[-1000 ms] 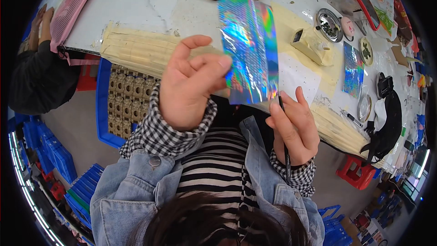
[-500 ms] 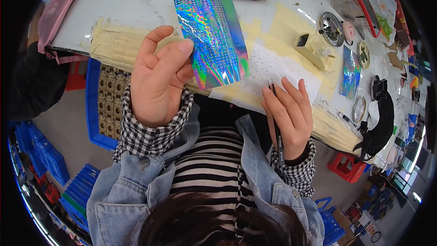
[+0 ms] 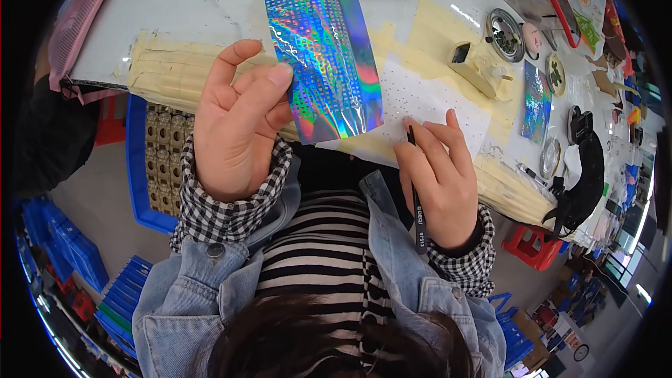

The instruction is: Folding small holographic stickers using tweezers.

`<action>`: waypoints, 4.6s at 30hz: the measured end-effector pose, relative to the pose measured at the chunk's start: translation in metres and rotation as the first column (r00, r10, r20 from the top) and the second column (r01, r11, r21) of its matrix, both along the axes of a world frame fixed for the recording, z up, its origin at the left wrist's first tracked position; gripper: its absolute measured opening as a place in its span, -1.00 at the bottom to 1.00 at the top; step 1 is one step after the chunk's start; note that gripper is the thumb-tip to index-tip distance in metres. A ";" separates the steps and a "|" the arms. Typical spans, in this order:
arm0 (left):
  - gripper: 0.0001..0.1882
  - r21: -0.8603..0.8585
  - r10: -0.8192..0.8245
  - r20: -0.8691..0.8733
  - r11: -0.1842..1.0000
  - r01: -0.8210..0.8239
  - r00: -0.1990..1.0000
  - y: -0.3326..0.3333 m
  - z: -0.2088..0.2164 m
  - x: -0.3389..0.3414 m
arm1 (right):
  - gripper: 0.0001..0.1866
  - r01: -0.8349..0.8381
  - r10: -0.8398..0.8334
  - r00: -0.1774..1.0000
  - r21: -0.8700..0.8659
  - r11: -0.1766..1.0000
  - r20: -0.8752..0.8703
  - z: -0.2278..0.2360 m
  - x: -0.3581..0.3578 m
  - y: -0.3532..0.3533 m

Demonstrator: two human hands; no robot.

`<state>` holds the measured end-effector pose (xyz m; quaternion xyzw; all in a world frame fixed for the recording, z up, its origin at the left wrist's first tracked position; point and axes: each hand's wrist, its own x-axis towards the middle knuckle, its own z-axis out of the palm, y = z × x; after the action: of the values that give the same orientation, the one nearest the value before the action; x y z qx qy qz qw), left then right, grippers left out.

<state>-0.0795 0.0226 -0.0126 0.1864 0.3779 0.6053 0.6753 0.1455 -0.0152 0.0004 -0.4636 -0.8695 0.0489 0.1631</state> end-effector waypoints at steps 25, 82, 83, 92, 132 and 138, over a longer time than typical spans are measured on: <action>-0.47 0.019 -0.351 -0.114 0.935 0.355 0.929 -0.015 0.026 0.036 | -0.63 -0.071 0.090 0.824 0.055 0.996 -0.559 0.013 -0.011 -0.004; -0.48 0.139 -0.248 -0.347 0.940 0.311 0.904 -0.023 0.024 0.043 | -0.69 0.000 0.022 0.838 0.041 0.999 -0.545 0.016 -0.018 -0.007; -0.48 0.136 -0.249 -0.342 0.941 0.310 0.906 -0.023 0.024 0.043 | -0.69 -0.002 0.028 0.835 0.048 0.999 -0.549 0.016 -0.018 -0.007; -0.48 0.073 -0.317 -0.205 0.939 0.337 0.926 -0.020 0.024 0.040 | -0.67 -0.011 0.043 0.842 0.062 0.998 -0.538 0.017 -0.016 -0.011; -0.50 0.081 -0.271 -0.212 0.953 0.293 0.939 -0.020 0.019 0.044 | -0.70 0.015 0.014 0.846 0.051 0.999 -0.533 0.016 -0.018 -0.008; -0.52 0.071 -0.278 -0.225 0.951 0.301 0.934 -0.020 0.020 0.044 | -0.71 0.045 -0.004 0.839 0.063 0.997 -0.544 0.016 -0.021 -0.007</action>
<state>-0.0355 0.0029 0.0074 0.3386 0.3841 0.4946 0.7023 0.1244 -0.0224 0.0161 -0.4355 -0.7827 0.1445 0.4204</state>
